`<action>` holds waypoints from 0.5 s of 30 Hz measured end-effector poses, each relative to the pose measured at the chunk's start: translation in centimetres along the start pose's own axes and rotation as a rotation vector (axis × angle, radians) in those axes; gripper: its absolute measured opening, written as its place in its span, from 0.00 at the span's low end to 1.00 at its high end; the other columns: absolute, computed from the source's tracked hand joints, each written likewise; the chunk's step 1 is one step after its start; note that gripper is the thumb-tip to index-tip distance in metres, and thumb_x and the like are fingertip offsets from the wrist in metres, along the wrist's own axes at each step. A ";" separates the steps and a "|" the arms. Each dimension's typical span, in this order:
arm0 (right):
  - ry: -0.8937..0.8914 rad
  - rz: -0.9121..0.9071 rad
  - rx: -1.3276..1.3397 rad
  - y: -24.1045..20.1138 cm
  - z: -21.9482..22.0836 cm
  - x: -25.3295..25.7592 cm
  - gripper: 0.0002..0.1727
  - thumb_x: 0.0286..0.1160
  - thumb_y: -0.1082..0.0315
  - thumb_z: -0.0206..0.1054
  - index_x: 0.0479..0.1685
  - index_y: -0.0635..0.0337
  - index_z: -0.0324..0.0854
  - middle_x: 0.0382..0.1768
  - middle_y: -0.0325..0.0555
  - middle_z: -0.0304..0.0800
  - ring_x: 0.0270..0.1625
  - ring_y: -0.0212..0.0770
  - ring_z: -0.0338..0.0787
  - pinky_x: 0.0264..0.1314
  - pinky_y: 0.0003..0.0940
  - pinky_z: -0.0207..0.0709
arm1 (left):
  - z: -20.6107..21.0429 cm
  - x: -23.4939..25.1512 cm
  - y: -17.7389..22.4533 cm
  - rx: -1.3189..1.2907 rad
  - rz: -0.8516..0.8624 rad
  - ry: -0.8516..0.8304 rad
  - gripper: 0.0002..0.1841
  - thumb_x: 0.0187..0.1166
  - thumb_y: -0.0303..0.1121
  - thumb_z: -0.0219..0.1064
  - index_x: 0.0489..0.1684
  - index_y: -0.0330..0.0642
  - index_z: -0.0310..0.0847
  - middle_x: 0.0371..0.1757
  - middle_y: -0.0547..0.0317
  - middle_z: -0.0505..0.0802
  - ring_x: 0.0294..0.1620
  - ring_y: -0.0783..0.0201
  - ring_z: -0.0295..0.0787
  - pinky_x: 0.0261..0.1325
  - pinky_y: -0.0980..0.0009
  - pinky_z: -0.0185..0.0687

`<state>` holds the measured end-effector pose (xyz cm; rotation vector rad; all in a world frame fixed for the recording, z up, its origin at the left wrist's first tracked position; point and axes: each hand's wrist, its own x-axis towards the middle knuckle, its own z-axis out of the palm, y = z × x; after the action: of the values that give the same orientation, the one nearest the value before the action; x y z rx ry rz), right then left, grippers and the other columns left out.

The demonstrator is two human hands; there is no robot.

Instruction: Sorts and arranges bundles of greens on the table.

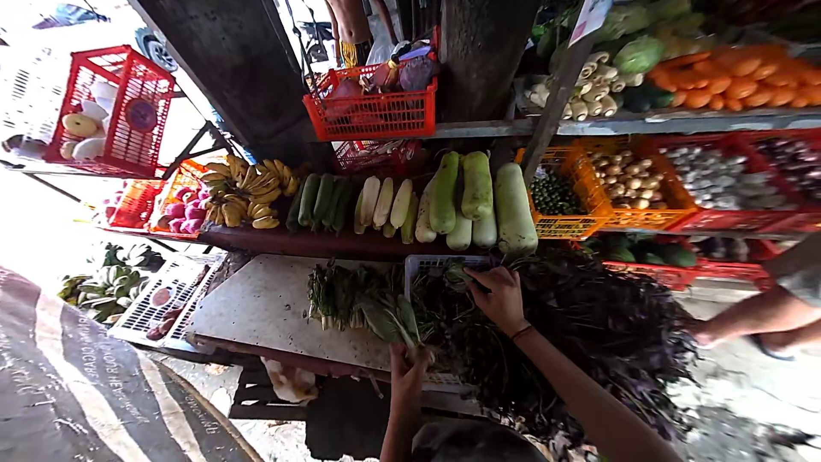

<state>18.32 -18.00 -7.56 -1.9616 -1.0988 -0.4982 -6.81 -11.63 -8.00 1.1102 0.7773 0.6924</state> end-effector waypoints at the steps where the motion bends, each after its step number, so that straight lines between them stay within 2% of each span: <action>1: 0.024 -0.027 0.018 -0.6 -1.1 0.4 0.14 0.73 0.61 0.69 0.52 0.43 0.97 0.38 0.38 0.98 0.46 0.43 0.91 0.62 0.50 0.73 | -0.1 0.1 0.2 0.024 0.034 0.018 0.36 0.72 0.23 0.72 0.80 0.33 0.57 0.64 0.45 0.88 0.61 0.61 0.89 0.64 0.64 0.87; 4: 0.057 -0.113 0.087 -2.4 -4.6 1.5 0.13 0.76 0.60 0.68 0.51 0.46 0.97 0.43 0.37 0.99 0.53 0.40 0.93 0.69 0.47 0.74 | -0.2 1.1 1.1 0.155 0.125 0.056 0.36 0.72 0.27 0.73 0.80 0.32 0.57 0.64 0.44 0.87 0.61 0.62 0.88 0.64 0.65 0.85; 7: 0.035 -0.150 0.255 -4.5 -8.1 2.1 0.13 0.77 0.61 0.69 0.52 0.50 0.96 0.48 0.39 0.98 0.59 0.39 0.92 0.74 0.45 0.74 | 0.4 2.1 2.1 0.257 0.190 0.057 0.52 0.67 0.41 0.80 0.89 0.31 0.46 0.72 0.40 0.81 0.68 0.63 0.84 0.70 0.66 0.82; 9: -0.002 -0.137 0.398 -5.6 -9.8 2.1 0.13 0.76 0.62 0.70 0.53 0.52 0.95 0.49 0.40 0.98 0.58 0.34 0.91 0.70 0.36 0.78 | 1.1 2.2 2.3 0.278 0.234 -0.017 0.65 0.58 0.47 0.86 0.91 0.30 0.39 0.79 0.36 0.75 0.74 0.63 0.80 0.75 0.67 0.79; 11: -0.043 -0.095 0.546 -6.5 -10.6 2.0 0.13 0.76 0.64 0.70 0.53 0.56 0.94 0.46 0.40 0.95 0.51 0.26 0.90 0.59 0.22 0.84 | 2.1 1.8 1.8 0.304 0.316 -0.118 0.72 0.45 0.52 0.91 0.89 0.26 0.40 0.81 0.35 0.73 0.78 0.62 0.77 0.78 0.66 0.77; 13: -0.068 -0.028 0.637 -6.9 -10.5 1.7 0.12 0.78 0.66 0.70 0.53 0.59 0.93 0.46 0.40 0.95 0.49 0.24 0.90 0.53 0.19 0.85 | 3.5 1.2 0.7 0.324 0.386 -0.210 0.78 0.37 0.55 0.93 0.89 0.23 0.39 0.84 0.31 0.69 0.83 0.57 0.72 0.84 0.62 0.71; 15: -0.082 0.043 0.678 -6.8 -9.8 1.3 0.12 0.79 0.65 0.70 0.53 0.60 0.92 0.47 0.41 0.95 0.49 0.26 0.92 0.52 0.22 0.88 | 5.3 0.1 -0.3 0.288 0.363 -0.236 0.75 0.38 0.51 0.94 0.88 0.24 0.42 0.82 0.34 0.73 0.81 0.59 0.74 0.84 0.63 0.72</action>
<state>13.79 -23.32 2.20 -1.4082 -1.0910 -0.0024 -2.33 -14.31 -6.97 1.5891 0.4851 0.7480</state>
